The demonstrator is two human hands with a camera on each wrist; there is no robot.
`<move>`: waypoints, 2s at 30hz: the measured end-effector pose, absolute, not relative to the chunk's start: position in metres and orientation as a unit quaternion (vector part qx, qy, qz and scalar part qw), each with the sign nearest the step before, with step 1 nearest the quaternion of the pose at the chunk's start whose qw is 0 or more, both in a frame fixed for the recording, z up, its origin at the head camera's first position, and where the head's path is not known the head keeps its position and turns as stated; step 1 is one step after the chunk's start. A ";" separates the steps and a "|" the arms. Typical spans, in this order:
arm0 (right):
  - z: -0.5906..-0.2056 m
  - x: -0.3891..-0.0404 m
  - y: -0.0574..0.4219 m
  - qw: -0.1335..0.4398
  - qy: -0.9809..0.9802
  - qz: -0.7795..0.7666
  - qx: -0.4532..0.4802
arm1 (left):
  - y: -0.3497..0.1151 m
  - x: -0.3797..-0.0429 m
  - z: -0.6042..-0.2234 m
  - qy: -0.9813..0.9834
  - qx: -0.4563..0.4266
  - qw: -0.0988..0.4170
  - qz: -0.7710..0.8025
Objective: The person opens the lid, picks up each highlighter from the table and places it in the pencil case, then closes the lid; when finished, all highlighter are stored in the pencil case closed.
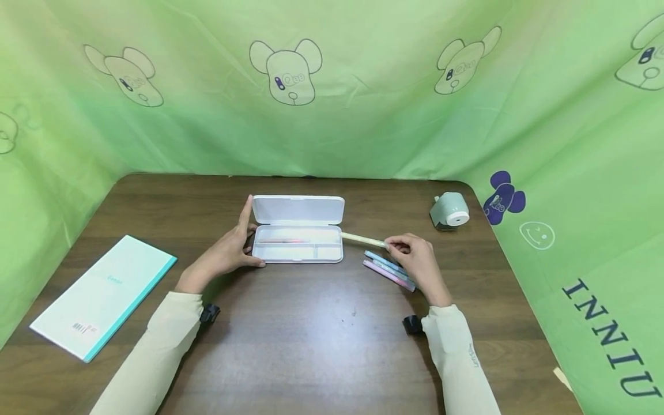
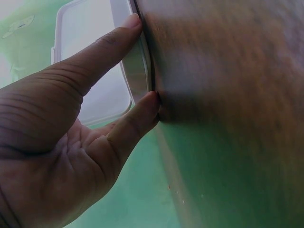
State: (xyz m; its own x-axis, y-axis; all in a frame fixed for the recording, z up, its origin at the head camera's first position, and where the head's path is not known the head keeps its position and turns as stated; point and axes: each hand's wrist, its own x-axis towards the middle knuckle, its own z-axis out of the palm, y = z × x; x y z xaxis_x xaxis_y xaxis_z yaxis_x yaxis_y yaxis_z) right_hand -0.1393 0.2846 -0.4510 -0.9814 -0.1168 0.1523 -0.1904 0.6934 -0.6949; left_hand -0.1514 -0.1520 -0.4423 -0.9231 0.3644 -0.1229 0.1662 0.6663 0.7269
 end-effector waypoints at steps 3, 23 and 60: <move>-0.453 -0.144 0.273 0.036 -0.915 0.392 0.083 | -0.151 -0.151 -0.442 0.901 0.145 0.133 0.385; -0.453 -0.169 0.193 0.008 -0.901 0.411 0.140 | -0.152 -0.151 -0.443 0.900 0.142 0.131 0.390; -0.456 -0.182 0.125 -0.025 -0.897 0.399 0.189 | -0.149 -0.150 -0.444 0.900 0.140 0.132 0.390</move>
